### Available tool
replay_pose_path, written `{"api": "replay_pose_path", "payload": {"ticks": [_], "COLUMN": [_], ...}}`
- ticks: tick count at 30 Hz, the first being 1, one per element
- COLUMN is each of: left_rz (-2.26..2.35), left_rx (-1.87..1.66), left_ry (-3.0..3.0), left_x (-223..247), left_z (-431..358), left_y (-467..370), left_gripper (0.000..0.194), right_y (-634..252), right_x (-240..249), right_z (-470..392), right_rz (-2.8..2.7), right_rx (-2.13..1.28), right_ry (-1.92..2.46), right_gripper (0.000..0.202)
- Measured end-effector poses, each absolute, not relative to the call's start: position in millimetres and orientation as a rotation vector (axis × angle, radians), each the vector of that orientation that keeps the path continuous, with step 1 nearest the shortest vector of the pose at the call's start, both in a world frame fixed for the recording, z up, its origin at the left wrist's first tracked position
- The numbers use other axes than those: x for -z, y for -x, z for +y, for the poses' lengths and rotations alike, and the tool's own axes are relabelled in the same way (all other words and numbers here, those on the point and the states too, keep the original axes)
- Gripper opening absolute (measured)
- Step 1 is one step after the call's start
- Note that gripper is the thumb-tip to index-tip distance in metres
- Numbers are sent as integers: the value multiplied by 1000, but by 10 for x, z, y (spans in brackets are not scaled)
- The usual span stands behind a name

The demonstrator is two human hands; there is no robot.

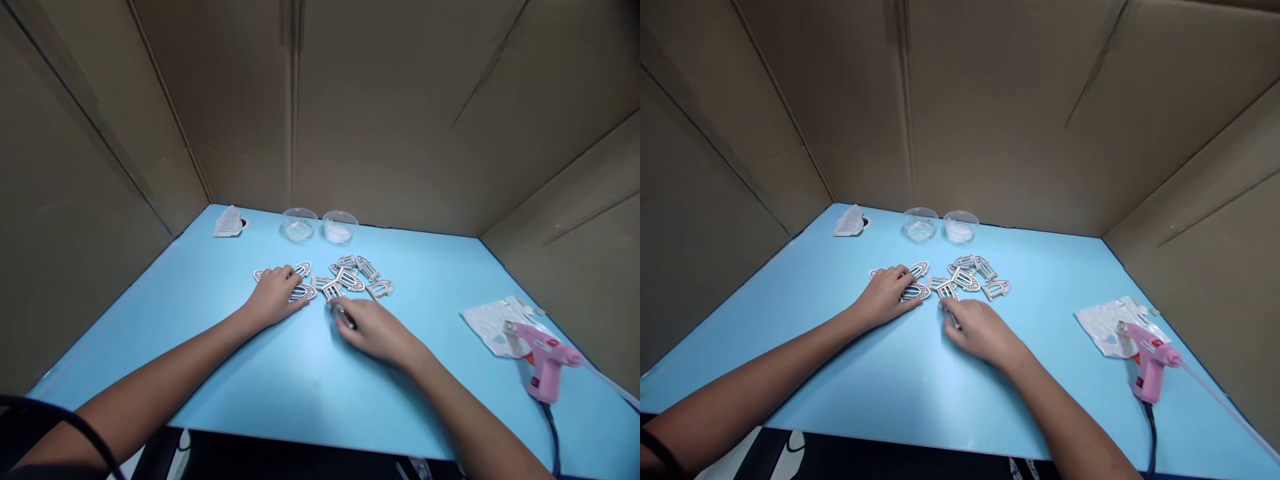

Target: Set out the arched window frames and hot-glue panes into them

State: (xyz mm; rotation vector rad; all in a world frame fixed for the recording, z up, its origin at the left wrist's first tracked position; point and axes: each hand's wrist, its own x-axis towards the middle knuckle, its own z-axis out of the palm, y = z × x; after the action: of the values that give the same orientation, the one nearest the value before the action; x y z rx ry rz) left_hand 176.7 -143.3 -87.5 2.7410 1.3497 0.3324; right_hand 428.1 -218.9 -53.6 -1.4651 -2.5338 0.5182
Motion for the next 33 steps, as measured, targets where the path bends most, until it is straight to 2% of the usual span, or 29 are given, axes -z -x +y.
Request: {"api": "replay_pose_path", "payload": {"ticks": [3,6,10,12,17,21,23,26,30,33], "left_rz": [1293,1197,1173,1175,1136,841,660,540,559,554], "left_rx": [-311,-275,-261,-264,-333,-436,-482,-502,-470,-387], "left_ry": [-2767,-2802,-2792,-2763,-2584,-2581,-2620,-2691,-2833,-2889], "left_x": [852,843,896,938,1005,1055,1084,1094,1037,993], "left_z": [-1455,-1555,-1750,-1813,-1804,-1710,-1671,-1666,-1754,-1820], "left_y": [-1787,-1829,-1900,-1932,-1998,-2007,-1999,-2004,-2068,-2118], "left_gripper": [11,14,62,70,63,36,29,35,60,59], "right_y": [-4177,-4181,-4255,-4263,-4238,-4350,-4479,-4705,-4898,-4929], "right_x": [508,547,636,678,755,746,695,560,406,406], "right_z": [-2223,-2155,-2050,-2029,-2036,-2010,-1965,-1899,-1911,-1973], "right_rz": [-2593,-2531,-2530,-2552,-2549,-2587,-2518,-2308,-2266,-2354], "right_rx": [-603,-460,-293,-215,-205,-278,-264,-273,-589,-751], "right_ry": [1531,1813,1959,1953,1933,1782,1818,2011,2044,1926], "right_gripper": [12,16,24,21,24,27,30,32,28,28]}}
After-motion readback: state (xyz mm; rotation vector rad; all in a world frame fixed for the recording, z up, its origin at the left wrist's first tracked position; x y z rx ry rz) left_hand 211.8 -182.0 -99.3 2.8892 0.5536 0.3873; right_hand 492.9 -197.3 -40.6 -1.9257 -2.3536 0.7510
